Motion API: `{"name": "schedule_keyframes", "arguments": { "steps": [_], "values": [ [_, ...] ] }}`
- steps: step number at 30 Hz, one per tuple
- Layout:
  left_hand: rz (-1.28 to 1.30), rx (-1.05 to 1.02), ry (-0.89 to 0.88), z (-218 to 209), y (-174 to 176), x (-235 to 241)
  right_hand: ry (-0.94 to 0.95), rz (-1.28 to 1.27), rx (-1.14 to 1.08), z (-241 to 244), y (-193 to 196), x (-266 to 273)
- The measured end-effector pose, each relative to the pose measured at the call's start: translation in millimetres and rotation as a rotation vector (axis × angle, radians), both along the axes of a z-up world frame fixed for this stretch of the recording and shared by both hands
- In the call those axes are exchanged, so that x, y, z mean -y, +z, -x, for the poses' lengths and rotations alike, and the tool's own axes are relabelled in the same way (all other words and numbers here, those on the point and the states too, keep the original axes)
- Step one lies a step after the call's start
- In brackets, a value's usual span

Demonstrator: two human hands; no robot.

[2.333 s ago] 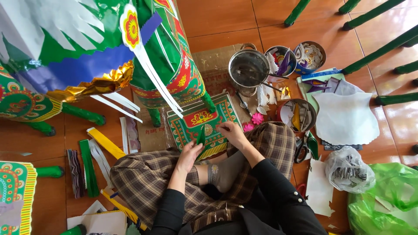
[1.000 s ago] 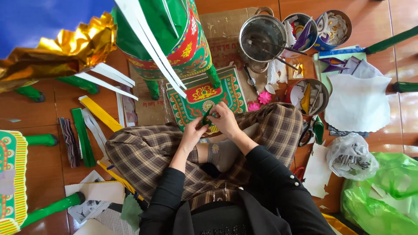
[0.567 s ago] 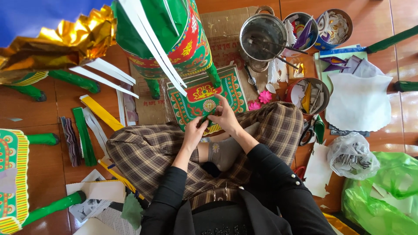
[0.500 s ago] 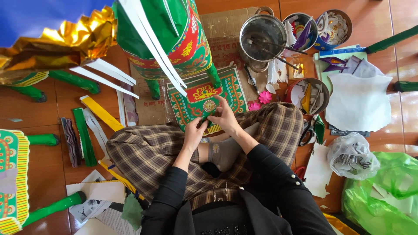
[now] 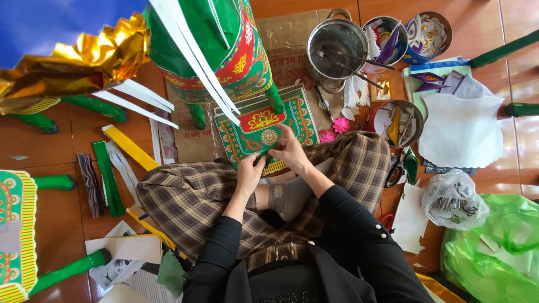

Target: The person sits on the floor and decorates a green papier-mâché figure by applying white paper to the face, painting details with a brush, and attaching green and pink paper decorations to the head and base.

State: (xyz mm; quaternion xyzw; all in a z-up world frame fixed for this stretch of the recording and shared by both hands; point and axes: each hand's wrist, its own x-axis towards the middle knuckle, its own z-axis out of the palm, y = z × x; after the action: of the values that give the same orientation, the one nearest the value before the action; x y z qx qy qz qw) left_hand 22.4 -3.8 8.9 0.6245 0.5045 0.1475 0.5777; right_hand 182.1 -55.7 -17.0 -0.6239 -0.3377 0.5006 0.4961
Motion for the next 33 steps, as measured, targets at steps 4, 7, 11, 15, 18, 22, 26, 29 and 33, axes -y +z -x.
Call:
{"name": "schedule_keyframes", "arguments": {
  "steps": [4, 7, 11, 15, 18, 22, 26, 29, 33],
  "values": [
    [0.006, -0.016, -0.014, 4.5, -2.7, 1.4, 0.01, -0.004, 0.017, -0.5, 13.9, -0.8],
    [0.005, 0.008, -0.009, 8.4, -11.9, 2.2, 0.014, -0.006, 0.03, -1.3, 17.8, -1.0],
    [-0.007, 0.027, -0.026, 9.4, -20.2, 1.9, 0.025, -0.015, 0.083, -5.3, 13.7, -1.3],
    [-0.071, 0.008, -0.056, 8.6, -6.9, 3.5, 0.021, -0.001, 0.073, -6.2, 25.7, 0.5],
    [-0.09, 0.006, -0.069, 10.7, -17.6, 5.1, 0.009, -0.008, 0.072, -8.5, 28.4, -1.6],
    [-0.113, -0.014, -0.071, 9.7, -4.5, 4.2, 0.009, 0.006, 0.08, -10.4, 29.0, -1.7],
    [-0.167, -0.093, -0.162, 14.8, -7.5, -1.2, -0.061, -0.038, 0.047, -21.8, 20.6, -3.2],
    [-0.246, -0.152, -0.209, 18.1, 2.8, -21.1, -0.099, -0.053, 0.065, -34.0, 27.0, -2.8],
    [-0.273, -0.316, -0.217, 26.9, -10.1, -55.4, -0.081, -0.067, 0.111, -38.8, 17.6, -1.8]
  ]
}}
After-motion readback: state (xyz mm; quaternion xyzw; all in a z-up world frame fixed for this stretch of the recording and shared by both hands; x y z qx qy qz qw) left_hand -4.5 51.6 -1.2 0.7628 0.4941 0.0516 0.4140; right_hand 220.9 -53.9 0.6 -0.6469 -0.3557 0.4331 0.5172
